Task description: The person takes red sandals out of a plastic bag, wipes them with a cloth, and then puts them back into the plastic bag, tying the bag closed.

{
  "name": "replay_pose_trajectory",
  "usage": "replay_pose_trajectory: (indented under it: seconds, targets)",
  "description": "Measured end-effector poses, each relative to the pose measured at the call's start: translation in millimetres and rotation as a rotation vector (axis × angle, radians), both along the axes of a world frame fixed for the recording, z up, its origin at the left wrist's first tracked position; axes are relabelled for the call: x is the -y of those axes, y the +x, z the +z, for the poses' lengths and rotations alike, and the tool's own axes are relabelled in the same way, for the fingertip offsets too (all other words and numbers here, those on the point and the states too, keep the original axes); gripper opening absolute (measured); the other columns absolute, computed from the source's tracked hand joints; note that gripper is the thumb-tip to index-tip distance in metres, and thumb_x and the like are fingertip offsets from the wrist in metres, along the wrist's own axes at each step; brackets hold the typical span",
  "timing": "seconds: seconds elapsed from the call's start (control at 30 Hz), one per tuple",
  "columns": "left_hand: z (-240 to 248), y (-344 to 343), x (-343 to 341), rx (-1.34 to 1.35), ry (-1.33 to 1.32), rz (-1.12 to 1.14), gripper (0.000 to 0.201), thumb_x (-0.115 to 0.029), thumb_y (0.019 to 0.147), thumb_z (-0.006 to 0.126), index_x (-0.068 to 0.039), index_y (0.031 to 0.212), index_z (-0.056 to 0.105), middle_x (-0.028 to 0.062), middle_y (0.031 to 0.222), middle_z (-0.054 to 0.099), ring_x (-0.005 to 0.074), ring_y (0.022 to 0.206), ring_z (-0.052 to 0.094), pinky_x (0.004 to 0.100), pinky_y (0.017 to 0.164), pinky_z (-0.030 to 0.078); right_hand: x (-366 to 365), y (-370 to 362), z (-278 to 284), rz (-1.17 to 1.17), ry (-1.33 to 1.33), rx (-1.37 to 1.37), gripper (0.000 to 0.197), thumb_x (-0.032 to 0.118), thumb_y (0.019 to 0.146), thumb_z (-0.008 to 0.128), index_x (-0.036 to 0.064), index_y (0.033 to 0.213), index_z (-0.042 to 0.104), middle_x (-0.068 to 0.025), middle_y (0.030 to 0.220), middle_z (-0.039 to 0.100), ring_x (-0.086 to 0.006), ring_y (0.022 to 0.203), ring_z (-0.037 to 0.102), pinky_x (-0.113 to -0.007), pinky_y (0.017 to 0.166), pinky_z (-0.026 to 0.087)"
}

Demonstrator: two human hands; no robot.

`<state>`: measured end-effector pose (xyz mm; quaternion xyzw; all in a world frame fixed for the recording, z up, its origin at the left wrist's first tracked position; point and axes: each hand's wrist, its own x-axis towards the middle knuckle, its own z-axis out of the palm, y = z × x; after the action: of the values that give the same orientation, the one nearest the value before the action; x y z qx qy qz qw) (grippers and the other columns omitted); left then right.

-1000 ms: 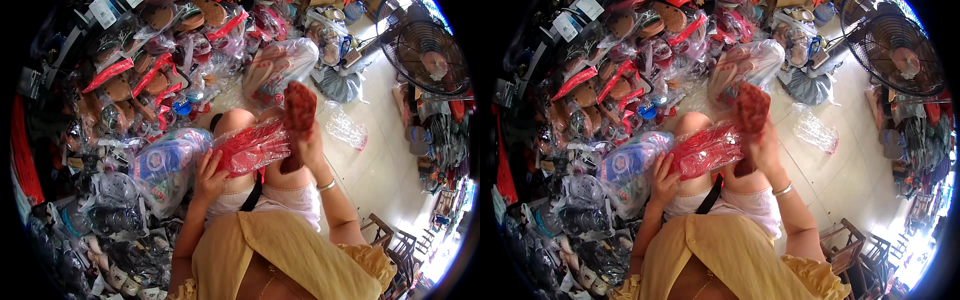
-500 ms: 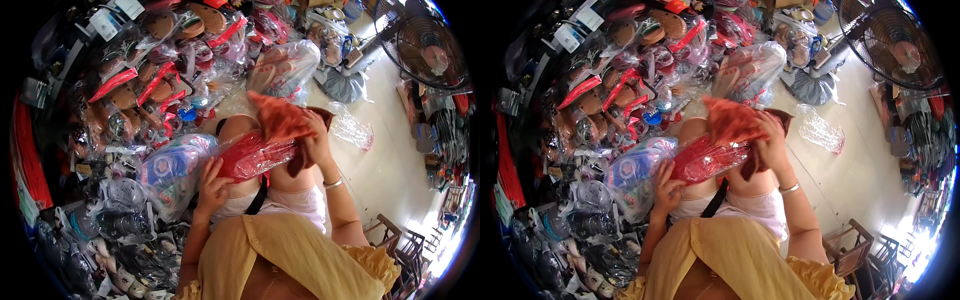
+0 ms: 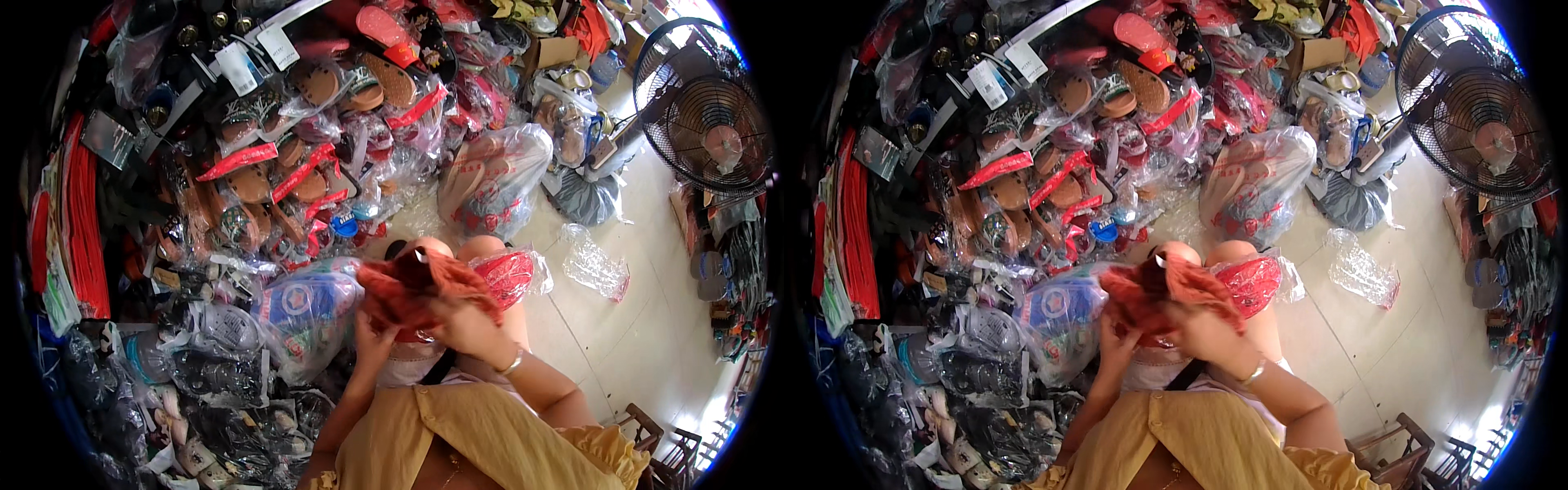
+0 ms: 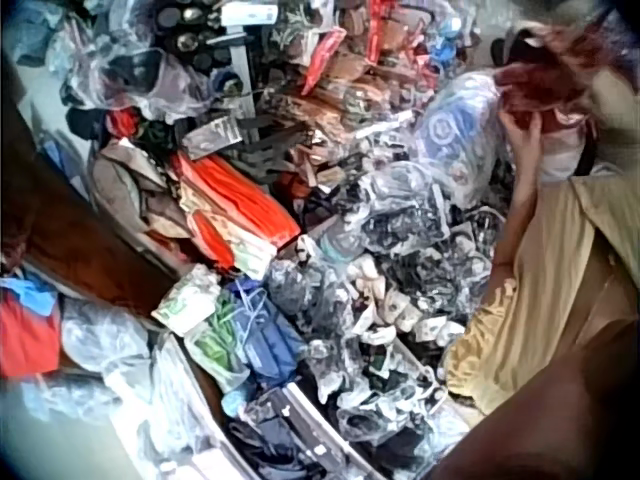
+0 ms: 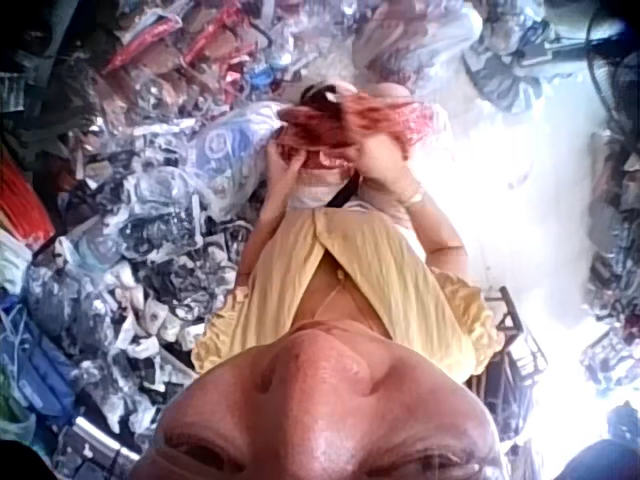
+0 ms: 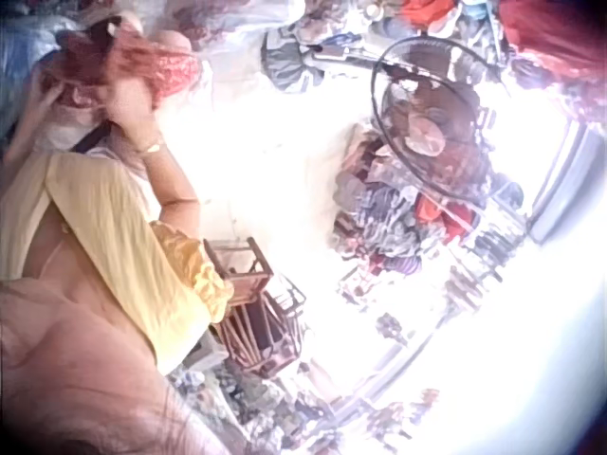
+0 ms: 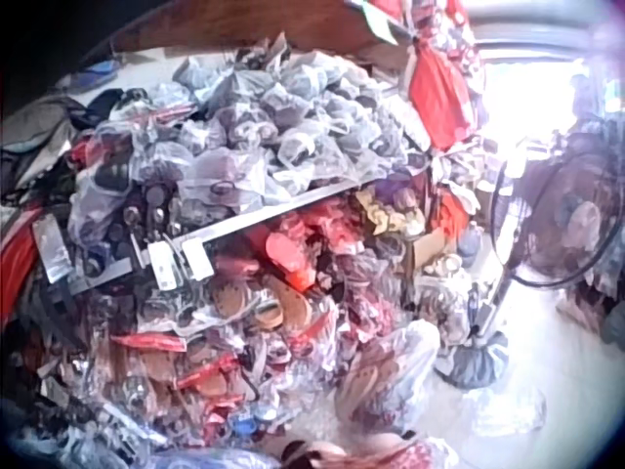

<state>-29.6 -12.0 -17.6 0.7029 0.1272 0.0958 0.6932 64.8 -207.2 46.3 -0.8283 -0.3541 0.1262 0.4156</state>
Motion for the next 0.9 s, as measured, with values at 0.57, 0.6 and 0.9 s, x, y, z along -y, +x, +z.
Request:
replay_pose_trajectory:
  seconds: [0.57, 0.6, 0.9]
  targets:
    - [-35, -3, -11, -0.006, 0.346, -0.119, 0.056, -0.007, 0.088, 0.062, -0.004, 0.139, 0.039, 0.0117, 0.137, 0.046, 0.0246, 0.125, 0.047, 0.0390, 0.107, 0.037, -44, 1, 20, 0.040, 0.002, 0.467, 0.038, 0.029, 0.068, 0.071, 0.0054, 0.097, 0.064, -0.0109, 0.104, 0.063, -0.0305, 0.099, 0.053, -0.043, 0.088, 0.040]
    - [-30, -5, -7, -0.068, 0.257, -0.066, 0.056, -0.010, 0.088, 0.064, -0.004, 0.138, 0.040, 0.0113, 0.138, 0.045, 0.0255, 0.127, 0.045, 0.0402, 0.108, 0.035, -41, 1, 21, 0.037, 0.003, 0.436, 0.037, 0.027, 0.069, 0.071, 0.0062, 0.099, 0.065, -0.0103, 0.105, 0.063, -0.0308, 0.099, 0.053, -0.043, 0.087, 0.040]
    - [0, 11, 6, 0.019, -0.295, -0.068, 0.063, -0.001, 0.090, 0.060, -0.001, 0.144, 0.028, 0.0137, 0.143, 0.039, 0.0221, 0.130, 0.042, 0.0365, 0.108, 0.036, 93, 55, 4, -0.357, -0.104, 0.458, 0.035, 0.008, 0.073, 0.053, 0.0032, 0.106, 0.063, -0.0144, 0.115, 0.063, -0.0356, 0.110, 0.053, -0.047, 0.099, 0.036]
